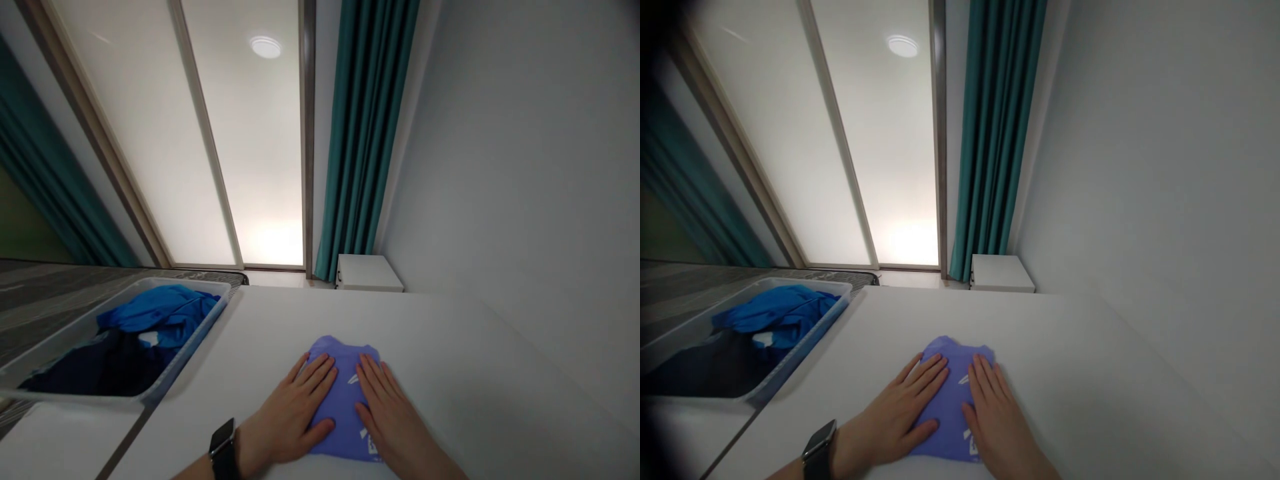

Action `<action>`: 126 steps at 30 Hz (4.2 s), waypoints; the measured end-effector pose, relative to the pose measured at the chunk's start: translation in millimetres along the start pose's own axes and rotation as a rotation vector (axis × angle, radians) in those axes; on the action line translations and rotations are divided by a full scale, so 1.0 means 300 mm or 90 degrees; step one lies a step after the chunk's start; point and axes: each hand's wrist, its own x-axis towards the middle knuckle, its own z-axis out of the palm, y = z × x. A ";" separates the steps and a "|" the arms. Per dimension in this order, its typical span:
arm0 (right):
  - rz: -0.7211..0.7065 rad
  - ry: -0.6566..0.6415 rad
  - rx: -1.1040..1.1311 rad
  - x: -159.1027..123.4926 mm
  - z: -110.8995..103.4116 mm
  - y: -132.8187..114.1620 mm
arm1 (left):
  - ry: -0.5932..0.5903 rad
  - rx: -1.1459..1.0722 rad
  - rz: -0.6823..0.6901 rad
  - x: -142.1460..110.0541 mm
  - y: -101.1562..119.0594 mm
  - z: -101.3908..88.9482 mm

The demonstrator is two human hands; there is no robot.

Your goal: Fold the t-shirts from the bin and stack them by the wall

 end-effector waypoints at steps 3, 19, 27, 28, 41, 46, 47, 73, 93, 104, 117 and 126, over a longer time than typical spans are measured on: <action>0.072 -0.024 -0.002 -0.031 0.019 0.076 | 0.004 -0.001 -0.026 -0.045 -0.024 -0.001; -0.085 -0.116 0.111 0.025 -0.161 -0.046 | 0.122 -0.216 -0.245 -0.073 0.022 -0.023; -0.090 -0.031 0.078 -0.019 -0.127 0.008 | 0.135 -0.186 -0.205 -0.020 0.020 -0.010; -0.084 -0.022 0.083 -0.020 -0.129 0.018 | 0.133 -0.183 -0.198 -0.007 0.023 -0.008; -0.004 0.045 -0.032 -0.032 -0.141 0.147 | 0.110 -0.181 -0.094 0.162 0.045 0.057; -0.028 0.119 -0.064 -0.091 -0.104 0.084 | 0.128 -0.184 -0.066 0.185 0.028 0.104; -0.026 0.139 -0.072 -0.101 -0.095 0.078 | 0.132 -0.186 -0.062 0.186 0.025 0.111; 0.058 0.135 -0.037 -0.125 -0.088 0.166 | 0.122 -0.174 -0.042 0.272 0.006 0.135; 0.310 0.052 -0.071 -0.121 -0.211 0.609 | 0.145 -0.148 -0.013 0.887 0.122 0.258; 0.439 0.012 -0.116 -0.078 -0.221 0.857 | 0.157 -0.147 -0.011 1.197 0.169 0.317; 0.438 0.053 -0.111 -0.062 -0.212 1.108 | 0.186 -0.164 0.016 1.416 0.172 0.366; 0.475 0.132 -0.079 -0.112 -0.183 1.127 | 0.248 -0.232 -0.092 1.430 0.118 0.381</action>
